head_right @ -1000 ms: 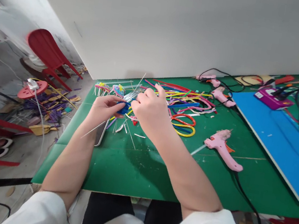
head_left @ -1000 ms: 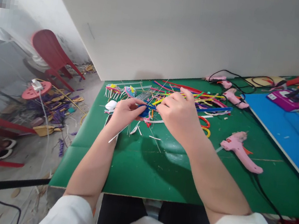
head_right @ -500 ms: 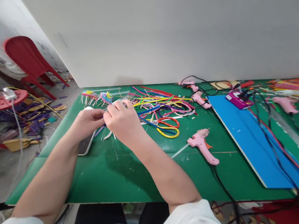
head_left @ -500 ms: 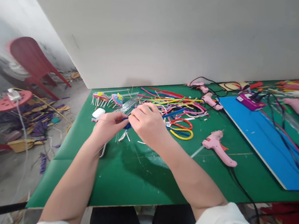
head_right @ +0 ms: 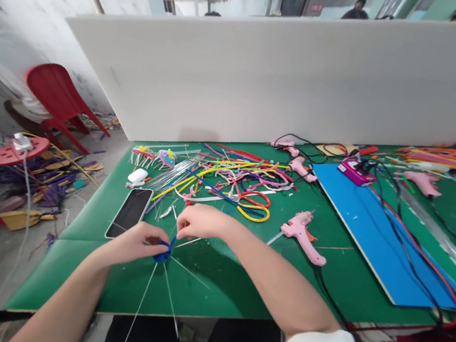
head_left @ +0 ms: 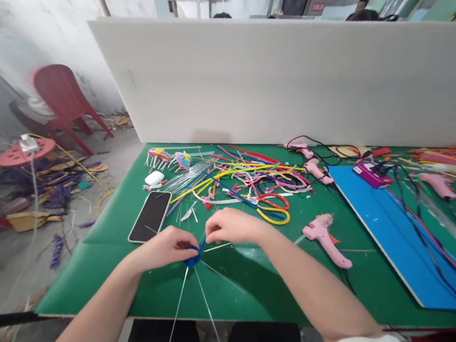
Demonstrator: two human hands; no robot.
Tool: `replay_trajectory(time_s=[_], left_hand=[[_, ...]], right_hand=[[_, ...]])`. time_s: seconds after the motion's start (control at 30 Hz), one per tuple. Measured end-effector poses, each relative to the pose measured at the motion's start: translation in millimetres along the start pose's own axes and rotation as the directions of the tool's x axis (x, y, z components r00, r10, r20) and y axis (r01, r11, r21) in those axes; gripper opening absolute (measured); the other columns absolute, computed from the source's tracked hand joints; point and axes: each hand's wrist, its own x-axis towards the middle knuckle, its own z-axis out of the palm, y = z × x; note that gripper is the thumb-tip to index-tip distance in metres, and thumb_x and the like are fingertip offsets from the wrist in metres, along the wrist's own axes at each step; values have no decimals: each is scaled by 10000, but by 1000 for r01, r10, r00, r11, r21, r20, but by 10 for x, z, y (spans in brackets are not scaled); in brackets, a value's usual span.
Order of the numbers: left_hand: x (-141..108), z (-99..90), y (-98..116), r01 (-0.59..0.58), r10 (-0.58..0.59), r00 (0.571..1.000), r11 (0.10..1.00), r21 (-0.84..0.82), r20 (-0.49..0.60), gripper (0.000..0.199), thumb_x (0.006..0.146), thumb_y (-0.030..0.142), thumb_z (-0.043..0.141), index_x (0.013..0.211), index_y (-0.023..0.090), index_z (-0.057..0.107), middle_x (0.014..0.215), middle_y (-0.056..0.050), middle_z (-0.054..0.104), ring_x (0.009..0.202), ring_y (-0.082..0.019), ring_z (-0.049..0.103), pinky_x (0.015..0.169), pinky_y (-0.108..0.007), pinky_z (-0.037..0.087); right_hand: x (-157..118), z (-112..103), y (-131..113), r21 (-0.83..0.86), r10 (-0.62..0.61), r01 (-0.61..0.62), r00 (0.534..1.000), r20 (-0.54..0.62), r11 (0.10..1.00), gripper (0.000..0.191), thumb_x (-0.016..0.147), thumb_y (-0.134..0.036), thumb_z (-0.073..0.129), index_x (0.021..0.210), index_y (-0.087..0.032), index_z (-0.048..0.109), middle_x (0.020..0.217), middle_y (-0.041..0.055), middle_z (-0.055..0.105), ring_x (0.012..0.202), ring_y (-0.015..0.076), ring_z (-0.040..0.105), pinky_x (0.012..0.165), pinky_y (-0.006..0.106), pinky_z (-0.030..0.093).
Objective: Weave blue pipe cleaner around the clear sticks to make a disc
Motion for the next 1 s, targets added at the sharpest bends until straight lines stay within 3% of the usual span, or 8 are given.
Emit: replay_trajectory(time_s=[0.07, 0.13, 0.23, 0.3, 0.4, 0.47, 0.83, 1.0], left_hand=[[16, 50, 67, -54, 55, 997, 998, -26, 62, 209, 784, 365, 587, 825, 192, 697, 709, -24, 687, 632, -155, 616, 600, -238, 472], [66, 78, 127, -98, 105, 990, 992, -77, 92, 198, 774, 356, 604, 802, 183, 696, 682, -21, 676, 616, -145, 604, 596, -234, 466], [186, 96, 159, -93, 90, 996, 951, -296, -24, 183, 736, 342, 655, 794, 170, 671, 677, -17, 659, 614, -134, 599, 612, -238, 478], [272, 106, 136, -123, 51, 983, 893, -433, -174, 195, 714, 343, 679, 780, 163, 648, 685, -12, 640, 614, -122, 587, 607, -236, 479], [359, 132, 67, -175, 13, 953, 837, -519, -302, 235, 678, 360, 712, 749, 154, 626, 666, 0, 608, 593, -104, 560, 589, -225, 467], [380, 149, 26, -188, -13, 941, 811, -554, -338, 263, 662, 378, 723, 743, 150, 621, 651, 4, 596, 578, -99, 551, 577, -221, 463], [404, 130, -122, -245, -94, 881, 748, -617, -464, 272, 648, 361, 747, 784, 155, 632, 668, 14, 611, 580, -105, 592, 591, -241, 508], [434, 171, -146, -226, -101, 884, 763, -605, -457, 295, 666, 358, 736, 875, 167, 651, 750, 0, 642, 609, -98, 595, 585, -229, 515]], right_hand=[[-83, -21, 96, 238, -37, -1, 987, 155, 971, 123, 757, -263, 602, 726, -171, 678, 630, -17, 654, 590, 97, 598, 548, 186, 410], [-137, -22, 188, 402, -71, -9, 981, 182, 915, 139, 749, -276, 606, 752, -156, 677, 645, -9, 645, 605, 105, 595, 584, 204, 439], [-169, 39, 281, 538, -14, 50, 997, -72, 841, 166, 752, -308, 616, 789, -157, 673, 676, -3, 634, 622, 108, 584, 608, 223, 452], [-168, 116, 308, 573, 96, 96, 951, -295, 814, 187, 777, -325, 596, 842, -166, 670, 668, -6, 620, 603, 109, 569, 596, 232, 452], [-144, 249, 315, 496, 175, 122, 842, -510, 859, 179, 805, -315, 564, 860, -186, 674, 701, 5, 641, 600, 116, 566, 585, 244, 448], [-123, 324, 314, 400, 146, 118, 808, -570, 909, 155, 814, -285, 555, 830, -194, 679, 757, 21, 671, 646, 128, 589, 619, 255, 457], [-99, 481, 323, 238, 105, 71, 753, -650, 969, 132, 839, -254, 556, 830, -200, 676, 825, 34, 707, 740, 144, 644, 697, 261, 479], [-65, 518, 373, 188, 82, 73, 705, -705, 980, 159, 842, -254, 560, 945, -218, 676, 985, 43, 704, 901, 158, 647, 820, 297, 486]])
